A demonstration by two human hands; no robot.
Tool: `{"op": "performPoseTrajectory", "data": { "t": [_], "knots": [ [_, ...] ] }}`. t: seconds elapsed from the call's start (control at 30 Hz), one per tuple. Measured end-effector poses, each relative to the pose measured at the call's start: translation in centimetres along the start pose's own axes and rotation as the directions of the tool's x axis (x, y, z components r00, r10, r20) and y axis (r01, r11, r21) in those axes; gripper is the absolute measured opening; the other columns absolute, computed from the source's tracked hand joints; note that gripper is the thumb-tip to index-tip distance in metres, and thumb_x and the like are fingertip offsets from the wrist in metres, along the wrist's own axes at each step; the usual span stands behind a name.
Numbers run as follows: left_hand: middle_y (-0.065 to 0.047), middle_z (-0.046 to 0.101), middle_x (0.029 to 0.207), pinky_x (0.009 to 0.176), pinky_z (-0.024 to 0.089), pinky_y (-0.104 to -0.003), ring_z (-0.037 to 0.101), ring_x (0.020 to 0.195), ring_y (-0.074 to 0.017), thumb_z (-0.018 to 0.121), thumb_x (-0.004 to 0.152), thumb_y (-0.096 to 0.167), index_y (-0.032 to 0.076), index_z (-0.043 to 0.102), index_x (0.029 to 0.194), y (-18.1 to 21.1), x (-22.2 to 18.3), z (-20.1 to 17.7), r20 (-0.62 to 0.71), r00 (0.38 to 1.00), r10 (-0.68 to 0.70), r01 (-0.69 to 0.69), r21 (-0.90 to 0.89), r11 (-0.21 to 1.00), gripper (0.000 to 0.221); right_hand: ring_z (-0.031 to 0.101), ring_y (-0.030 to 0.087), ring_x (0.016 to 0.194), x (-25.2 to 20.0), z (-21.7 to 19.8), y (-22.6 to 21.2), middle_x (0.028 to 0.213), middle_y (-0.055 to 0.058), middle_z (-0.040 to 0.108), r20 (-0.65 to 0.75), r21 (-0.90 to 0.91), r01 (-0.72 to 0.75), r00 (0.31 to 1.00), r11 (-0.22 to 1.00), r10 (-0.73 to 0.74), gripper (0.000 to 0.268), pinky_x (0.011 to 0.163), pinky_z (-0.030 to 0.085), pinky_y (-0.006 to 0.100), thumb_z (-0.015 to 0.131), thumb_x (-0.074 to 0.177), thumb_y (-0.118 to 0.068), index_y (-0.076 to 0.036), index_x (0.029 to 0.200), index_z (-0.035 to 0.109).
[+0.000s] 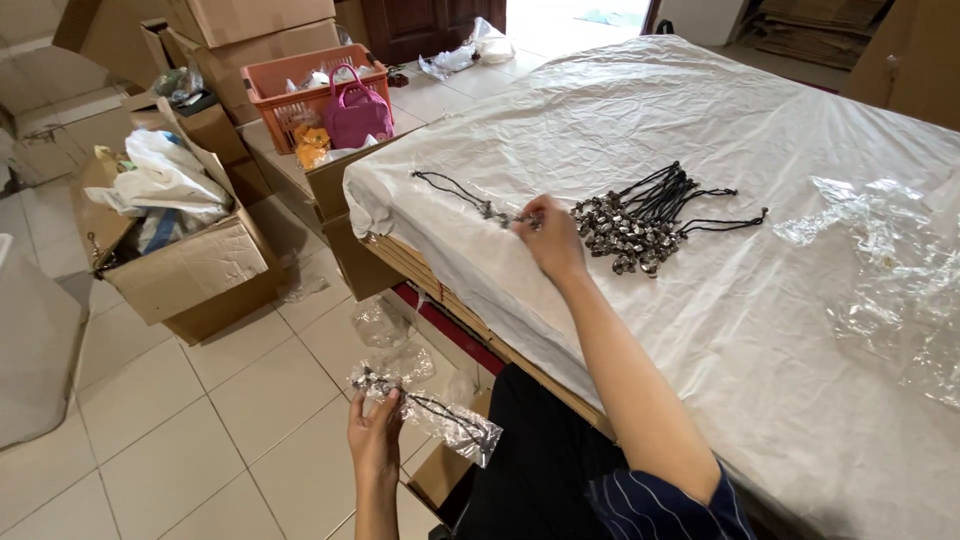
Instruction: Packaging individual necklaces into plastic sleeves at a workstation
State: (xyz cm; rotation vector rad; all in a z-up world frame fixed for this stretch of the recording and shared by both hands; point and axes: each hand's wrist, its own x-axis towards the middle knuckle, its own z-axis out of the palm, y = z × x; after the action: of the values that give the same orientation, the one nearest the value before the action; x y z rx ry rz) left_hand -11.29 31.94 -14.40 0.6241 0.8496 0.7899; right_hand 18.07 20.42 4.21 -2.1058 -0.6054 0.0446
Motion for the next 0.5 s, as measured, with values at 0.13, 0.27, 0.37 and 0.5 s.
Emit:
{"op": "performPoseTrajectory", "data": {
  "t": [0.13,0.27,0.37,0.5],
  "knots": [
    [-0.036,0.028,0.160,0.109,0.049,-0.043,0.058,0.131,-0.0356,0.077,0.070,0.001,0.011,0.022,0.163,-0.2,-0.3,0.6,-0.010,1.000,0.006,-0.006,-0.015,1.000,0.108,0.071,0.022,0.090,-1.4,-2.8,-0.7,0.101,0.018,0.072,0.000,0.560,-0.067,0.997,0.825,0.081,0.023,0.076,0.063,0.016,0.069,0.093,0.013,0.000,0.110,0.062],
    [-0.037,0.029,0.158,0.101,0.053,-0.040,0.062,0.122,-0.0319,0.082,0.066,0.007,0.010,0.028,0.160,-1.1,-0.1,1.3,0.031,0.999,0.018,-0.018,0.007,1.000,0.108,0.073,0.022,0.089,0.9,-1.8,3.1,0.101,0.017,0.073,-0.031,0.809,0.005,0.999,0.588,0.034,0.039,0.081,0.064,0.027,0.077,0.081,0.014,-0.003,0.115,0.065],
    [-0.034,0.041,0.153,0.095,0.056,-0.041,0.067,0.107,-0.0309,0.080,0.068,0.004,0.009,0.025,0.161,-1.4,-0.3,2.0,0.065,0.998,0.018,-0.018,-0.002,1.000,0.109,0.075,0.025,0.089,1.2,-1.9,3.7,0.103,0.018,0.074,-0.016,0.911,0.014,1.000,0.413,0.002,0.040,0.084,0.066,0.028,0.075,0.082,0.016,0.000,0.117,0.066],
    [-0.025,0.059,0.131,0.092,0.055,-0.040,0.065,0.103,-0.0286,0.077,0.073,0.003,0.009,0.030,0.158,-1.7,-0.6,2.3,0.092,0.996,0.011,-0.012,0.005,1.000,0.098,0.074,0.023,0.092,1.5,-2.1,4.1,0.108,0.016,0.074,0.005,0.925,-0.010,1.000,0.380,0.014,0.042,0.084,0.066,0.032,0.076,0.082,0.011,-0.002,0.119,0.065]
  ]
}}
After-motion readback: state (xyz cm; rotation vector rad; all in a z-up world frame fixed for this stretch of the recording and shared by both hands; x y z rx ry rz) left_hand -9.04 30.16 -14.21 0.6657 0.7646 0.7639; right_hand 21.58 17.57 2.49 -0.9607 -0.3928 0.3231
